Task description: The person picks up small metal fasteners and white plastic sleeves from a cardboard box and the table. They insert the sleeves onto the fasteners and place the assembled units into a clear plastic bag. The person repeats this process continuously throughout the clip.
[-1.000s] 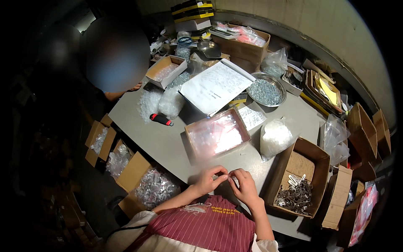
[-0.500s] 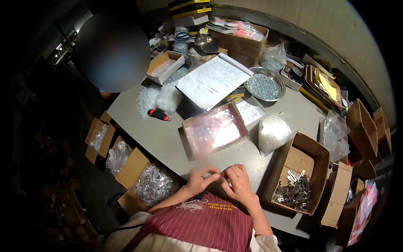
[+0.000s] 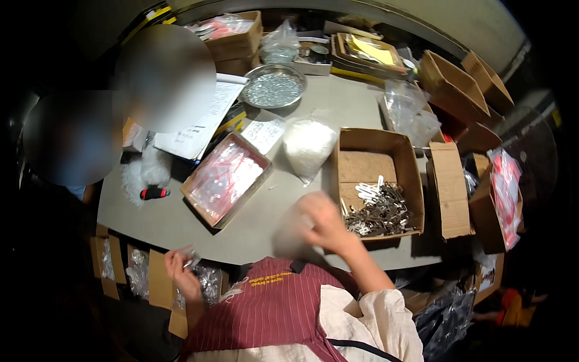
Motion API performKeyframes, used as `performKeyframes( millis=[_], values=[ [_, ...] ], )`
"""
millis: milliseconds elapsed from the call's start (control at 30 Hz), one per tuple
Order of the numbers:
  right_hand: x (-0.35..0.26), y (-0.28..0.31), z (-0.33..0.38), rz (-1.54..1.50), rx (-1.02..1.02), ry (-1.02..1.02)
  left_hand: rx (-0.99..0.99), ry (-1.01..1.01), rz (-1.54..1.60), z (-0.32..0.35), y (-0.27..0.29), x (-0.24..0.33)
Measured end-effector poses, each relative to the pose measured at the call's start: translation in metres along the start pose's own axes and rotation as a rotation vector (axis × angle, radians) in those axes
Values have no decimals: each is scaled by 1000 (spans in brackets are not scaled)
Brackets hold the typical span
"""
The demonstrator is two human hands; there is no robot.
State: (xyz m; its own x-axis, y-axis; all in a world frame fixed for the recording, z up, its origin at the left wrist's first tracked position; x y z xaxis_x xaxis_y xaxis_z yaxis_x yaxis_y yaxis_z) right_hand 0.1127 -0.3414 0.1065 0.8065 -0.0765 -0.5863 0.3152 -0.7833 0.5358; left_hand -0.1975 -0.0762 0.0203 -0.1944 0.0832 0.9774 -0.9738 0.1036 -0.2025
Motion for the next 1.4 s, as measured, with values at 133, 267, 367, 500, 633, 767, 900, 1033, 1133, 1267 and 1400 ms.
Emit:
performKeyframes(
  millis=[133, 267, 367, 500, 633, 767, 900, 1033, 1133, 1267, 1400],
  values=[
    [54, 71, 6, 153, 193, -388, 13, -232, -265, -28, 76, -16],
    [120, 118, 25, 576, -131, -478, 96, -190, -884, -48, 166, -54],
    [127, 117, 30, 544, -202, -527, 135, -227, -859, -54, 166, -62],
    [116, 87, 19, 293, -159, -561, 38, -294, -654, -35, 35, 3],
    [110, 57, 6, 275, -75, -360, -362, -772, -682, -41, -84, 21],
    [94, 55, -2, 278, 33, -374, -464, -823, -802, -59, -173, -9],
    [70, 70, 1, 234, 148, -296, -533, -765, -931, -98, -196, -49],
    [43, 75, 14, 115, 230, -413, -588, -389, -705, -97, -198, -31],
    [22, 52, 16, -21, 303, -402, -569, -189, -372, -99, -182, -37],
    [-16, -3, -11, -233, 132, -315, -557, -386, -255, -49, -187, 8],
    [-27, -69, -22, -401, -153, -320, -696, -1079, -517, 10, -195, 35]
  ],
)
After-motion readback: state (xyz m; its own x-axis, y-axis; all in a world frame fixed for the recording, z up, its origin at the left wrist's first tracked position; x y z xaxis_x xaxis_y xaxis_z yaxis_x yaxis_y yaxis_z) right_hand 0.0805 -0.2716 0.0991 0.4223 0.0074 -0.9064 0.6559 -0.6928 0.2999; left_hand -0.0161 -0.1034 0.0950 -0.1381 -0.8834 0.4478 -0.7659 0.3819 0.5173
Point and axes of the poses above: each hand's wrist, its own z-axis away from the middle knuckle, its own y-axis out of the back of the hand, x = y × z, the point moved 2 cm from there along -z, towards the middle knuckle, and after that the axes turned 10 degrees about x, right-handed, at the moved point
